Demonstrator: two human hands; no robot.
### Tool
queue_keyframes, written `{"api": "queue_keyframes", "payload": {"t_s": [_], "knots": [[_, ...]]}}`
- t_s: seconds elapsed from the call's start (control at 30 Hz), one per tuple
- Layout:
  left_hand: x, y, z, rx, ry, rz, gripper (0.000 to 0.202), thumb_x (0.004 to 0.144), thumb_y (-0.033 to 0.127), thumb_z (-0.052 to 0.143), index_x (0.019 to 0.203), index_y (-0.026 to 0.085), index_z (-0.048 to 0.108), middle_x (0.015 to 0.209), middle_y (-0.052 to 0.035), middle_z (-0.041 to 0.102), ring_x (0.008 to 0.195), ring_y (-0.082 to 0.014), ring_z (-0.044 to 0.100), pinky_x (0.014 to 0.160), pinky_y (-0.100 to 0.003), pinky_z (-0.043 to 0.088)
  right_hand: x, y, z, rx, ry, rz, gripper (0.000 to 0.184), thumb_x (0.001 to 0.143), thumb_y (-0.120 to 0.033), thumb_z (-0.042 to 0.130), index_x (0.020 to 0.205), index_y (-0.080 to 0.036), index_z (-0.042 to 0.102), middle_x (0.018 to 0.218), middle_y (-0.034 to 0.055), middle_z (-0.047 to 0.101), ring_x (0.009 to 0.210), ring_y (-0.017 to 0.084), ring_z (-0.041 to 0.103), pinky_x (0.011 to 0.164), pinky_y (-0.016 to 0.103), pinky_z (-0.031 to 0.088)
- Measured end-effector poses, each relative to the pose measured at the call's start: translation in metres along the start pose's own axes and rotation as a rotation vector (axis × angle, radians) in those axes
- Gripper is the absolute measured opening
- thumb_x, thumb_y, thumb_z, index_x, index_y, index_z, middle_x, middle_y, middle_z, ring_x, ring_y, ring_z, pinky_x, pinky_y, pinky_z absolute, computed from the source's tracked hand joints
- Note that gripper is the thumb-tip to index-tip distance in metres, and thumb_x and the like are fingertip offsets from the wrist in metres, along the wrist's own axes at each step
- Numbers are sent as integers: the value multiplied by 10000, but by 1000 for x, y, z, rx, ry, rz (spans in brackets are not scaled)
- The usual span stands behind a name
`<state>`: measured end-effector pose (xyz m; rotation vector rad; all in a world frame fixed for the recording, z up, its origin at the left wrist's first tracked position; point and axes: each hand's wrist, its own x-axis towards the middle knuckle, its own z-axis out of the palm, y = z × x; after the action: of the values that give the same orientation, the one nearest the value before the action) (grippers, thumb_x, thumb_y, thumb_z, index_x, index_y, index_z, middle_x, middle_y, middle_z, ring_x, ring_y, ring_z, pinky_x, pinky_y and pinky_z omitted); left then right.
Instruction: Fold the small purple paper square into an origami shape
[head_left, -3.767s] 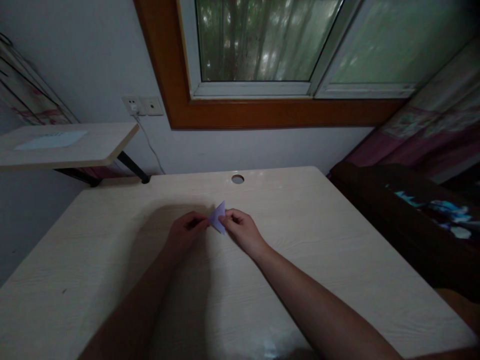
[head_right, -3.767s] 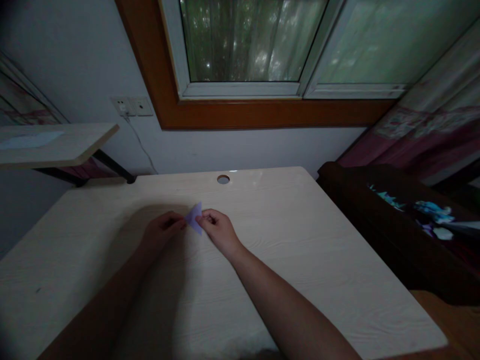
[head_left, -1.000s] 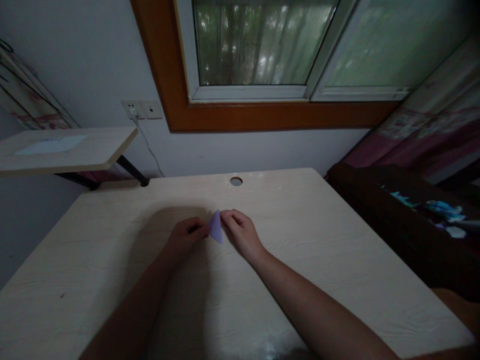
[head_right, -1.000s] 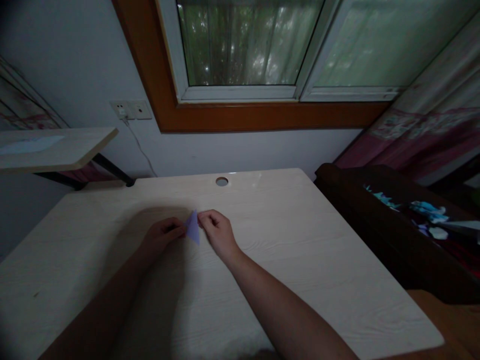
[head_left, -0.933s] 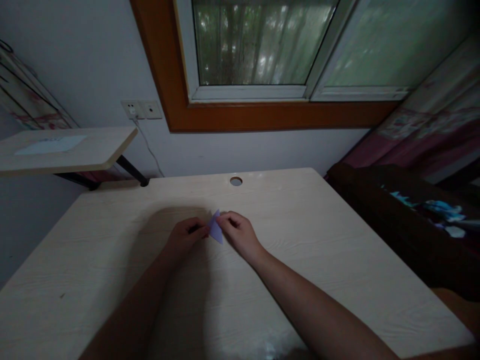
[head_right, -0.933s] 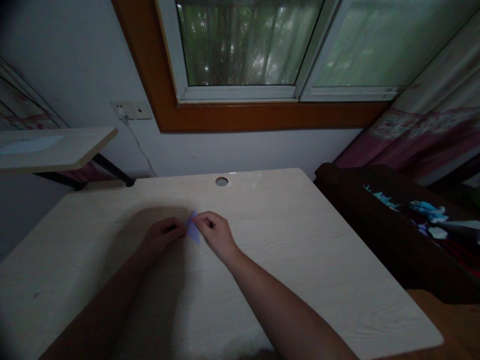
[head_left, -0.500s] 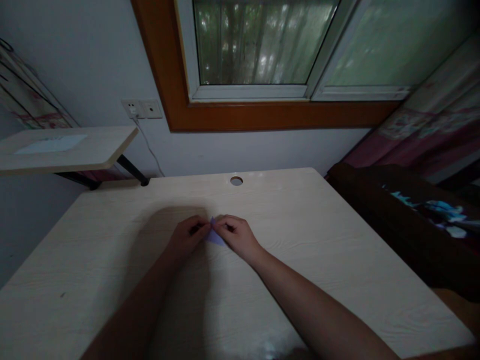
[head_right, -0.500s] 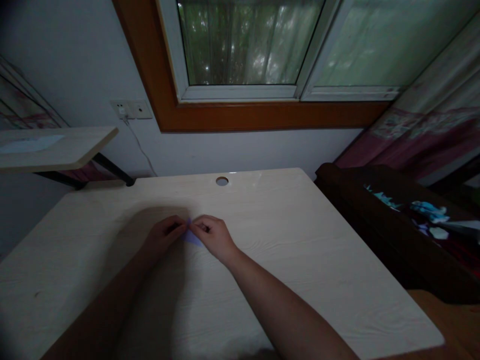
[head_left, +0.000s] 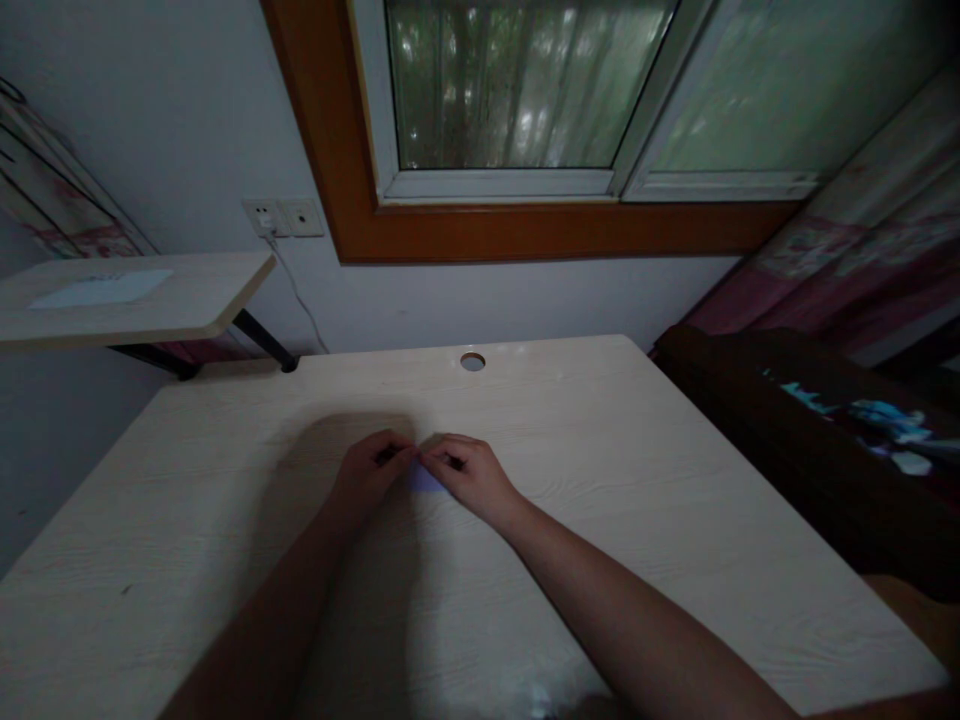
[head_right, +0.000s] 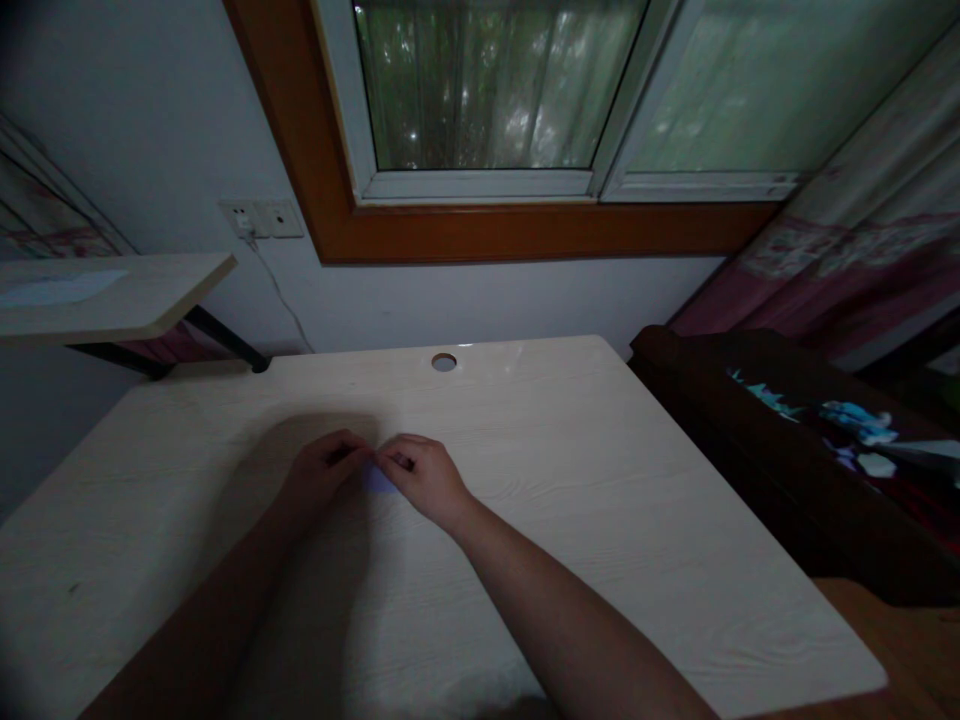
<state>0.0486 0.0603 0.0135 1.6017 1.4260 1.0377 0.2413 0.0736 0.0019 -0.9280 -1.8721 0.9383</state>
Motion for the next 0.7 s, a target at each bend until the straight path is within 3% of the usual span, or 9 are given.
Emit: {"api": "queue_keyframes", "payload": {"t_s": [0.37,0.7], "knots": [[3,1,-4,-133,272,-89,201,769,377,673,782,176,690,729,-6,665,708,-158,594,673,-248,459,2,-4,-2,38,72,81,133,867,-254,650,773,-194,722,714,7,650,635,126,552,599,239,409],[9,-14,-12,-290,539,-114,239,772,401,681,838,171,677,732,6,618,651,-126,544,635,-238,430,1,-3,-2,123,254,213,193,865,-330,630,778,-181,717,734,17,652,659,135,554,642,253,434]]}}
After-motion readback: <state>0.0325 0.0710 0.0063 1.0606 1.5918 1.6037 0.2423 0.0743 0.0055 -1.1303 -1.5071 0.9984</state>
